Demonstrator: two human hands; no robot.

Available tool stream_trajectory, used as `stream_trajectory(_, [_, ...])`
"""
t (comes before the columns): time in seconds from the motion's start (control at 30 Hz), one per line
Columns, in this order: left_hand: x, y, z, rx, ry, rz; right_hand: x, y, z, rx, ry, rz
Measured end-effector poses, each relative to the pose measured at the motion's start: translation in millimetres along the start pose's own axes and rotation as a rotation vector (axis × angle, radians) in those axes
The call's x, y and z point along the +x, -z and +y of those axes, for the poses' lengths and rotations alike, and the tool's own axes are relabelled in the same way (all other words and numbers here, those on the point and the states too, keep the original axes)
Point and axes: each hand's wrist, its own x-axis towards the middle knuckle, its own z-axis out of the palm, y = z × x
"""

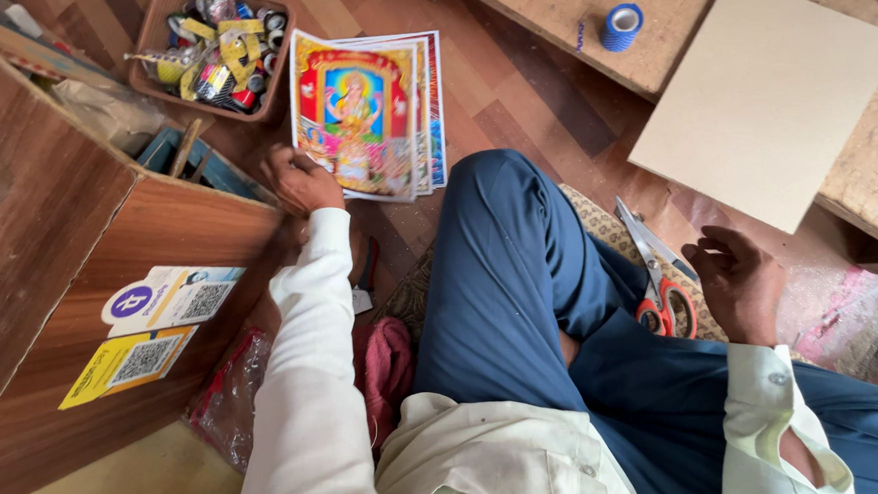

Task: The person applies blue decorative tape to the edges of a printed image, trims excess tape with scissors, and places the taped print onto a cardboard backing. They repeat the process with a second print, cutting and taping its edges before setting it aside.

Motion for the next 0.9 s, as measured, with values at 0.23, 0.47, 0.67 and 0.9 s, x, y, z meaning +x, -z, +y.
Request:
stream_trajectory(0.23, [26.7,4.6,156.0,-0.679,-0.329,-0.126,2.0,0.0,18.9,0.131,0.013,0.014])
stream_trajectory(0.47, [-47.9,-17.4,382.0,-1.297,-0.332,-0.419,-8.3,11.3,2.8,0.517,-0.042,0.078])
stream_trajectory(0.67, [-132.4,-60.6,437.8,-1.520,0.114,-0.359,-13.1,37.2,-16.2,0.922,-0.200,0.091])
stream_trajectory(0.9, [-235.7,-67.8,324.2,-0.971,0.703,-0.592,2.1,39.7,9.3,1.179,-0.390,0.159])
